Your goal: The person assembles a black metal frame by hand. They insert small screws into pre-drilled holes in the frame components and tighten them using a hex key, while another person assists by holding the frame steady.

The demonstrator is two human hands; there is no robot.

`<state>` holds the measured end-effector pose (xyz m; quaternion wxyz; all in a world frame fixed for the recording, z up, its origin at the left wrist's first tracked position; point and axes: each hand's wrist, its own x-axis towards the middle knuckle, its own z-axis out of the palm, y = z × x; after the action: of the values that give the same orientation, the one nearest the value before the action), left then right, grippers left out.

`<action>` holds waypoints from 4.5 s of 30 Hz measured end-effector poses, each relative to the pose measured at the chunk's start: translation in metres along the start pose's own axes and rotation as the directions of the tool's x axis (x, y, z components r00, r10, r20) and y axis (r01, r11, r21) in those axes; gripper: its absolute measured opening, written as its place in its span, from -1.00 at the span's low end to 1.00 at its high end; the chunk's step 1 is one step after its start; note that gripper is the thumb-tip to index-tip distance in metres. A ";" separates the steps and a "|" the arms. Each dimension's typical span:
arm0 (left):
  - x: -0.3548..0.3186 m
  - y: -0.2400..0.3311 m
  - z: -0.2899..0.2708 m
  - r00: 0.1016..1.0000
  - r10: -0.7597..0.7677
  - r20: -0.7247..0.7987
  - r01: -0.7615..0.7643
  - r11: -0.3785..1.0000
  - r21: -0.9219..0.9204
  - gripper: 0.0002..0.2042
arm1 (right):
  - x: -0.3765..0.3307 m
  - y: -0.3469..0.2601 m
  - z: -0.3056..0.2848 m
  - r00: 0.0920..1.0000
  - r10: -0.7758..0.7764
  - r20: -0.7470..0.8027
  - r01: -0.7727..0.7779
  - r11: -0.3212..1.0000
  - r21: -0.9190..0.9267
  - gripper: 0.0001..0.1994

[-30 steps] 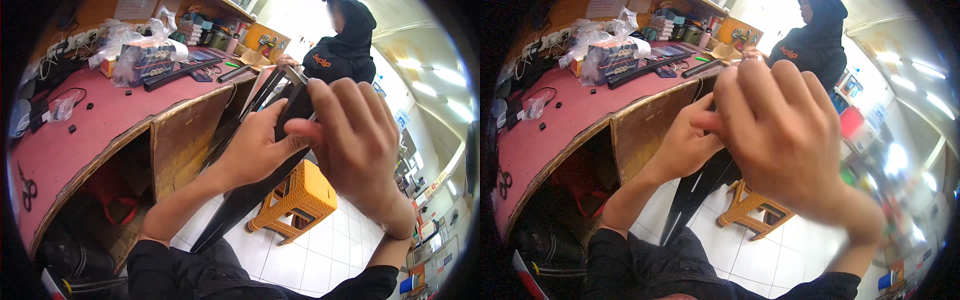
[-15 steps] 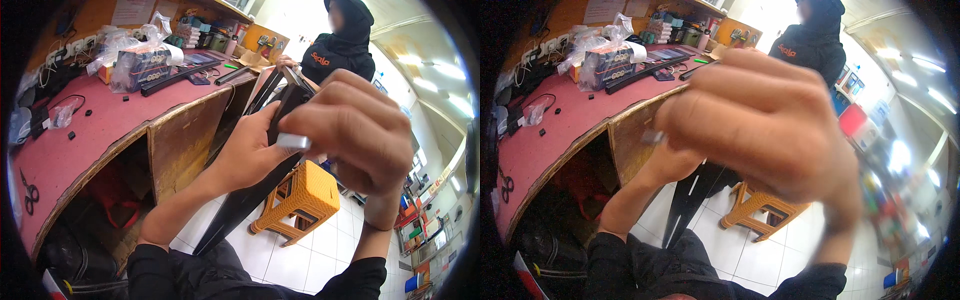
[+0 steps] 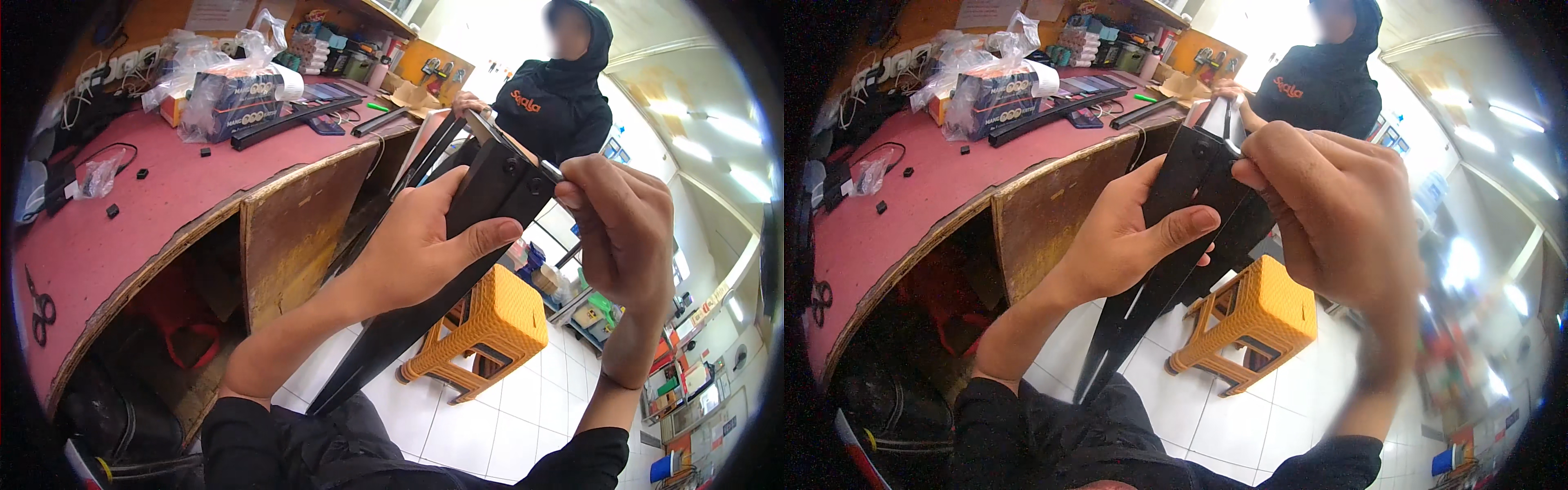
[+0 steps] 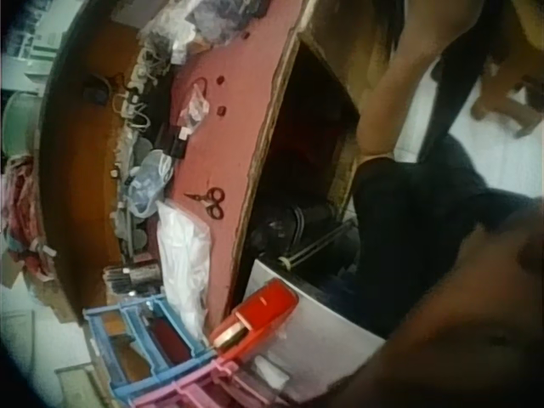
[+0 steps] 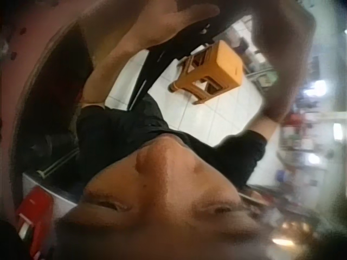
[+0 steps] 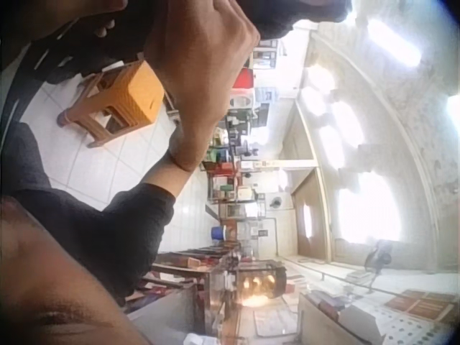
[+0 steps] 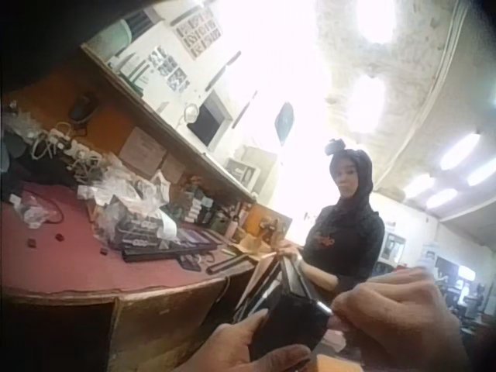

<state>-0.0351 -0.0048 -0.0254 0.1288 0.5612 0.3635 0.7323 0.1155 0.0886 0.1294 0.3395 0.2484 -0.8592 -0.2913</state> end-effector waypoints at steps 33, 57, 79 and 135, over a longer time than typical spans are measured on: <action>0.001 -0.010 0.003 0.982 0.169 -0.081 -0.164 0.985 0.058 -0.46 | 0.058 0.019 -0.017 0.858 -0.164 0.487 0.317 0.915 -0.250 -0.75; 0.000 -0.005 -0.001 0.980 0.182 -0.085 -0.175 0.981 0.083 -0.45 | 0.051 0.017 -0.015 0.890 -0.216 0.402 0.224 0.974 0.027 -0.78; 0.003 -0.016 -0.003 0.954 0.266 -0.139 -0.254 0.962 0.096 -0.42 | 0.024 -0.055 0.011 0.952 0.213 0.222 -0.119 0.921 -0.371 -0.77; -0.004 -0.004 -0.006 0.949 0.296 -0.109 -0.283 0.952 0.119 -0.52 | 0.038 -0.051 0.047 0.763 0.530 -0.371 -0.622 0.758 -0.196 -0.53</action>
<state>-0.0405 -0.0068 -0.0317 -0.0320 0.5670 0.3213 0.7578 0.0686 0.0446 0.0841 0.5708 -0.0470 -0.7770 -0.2612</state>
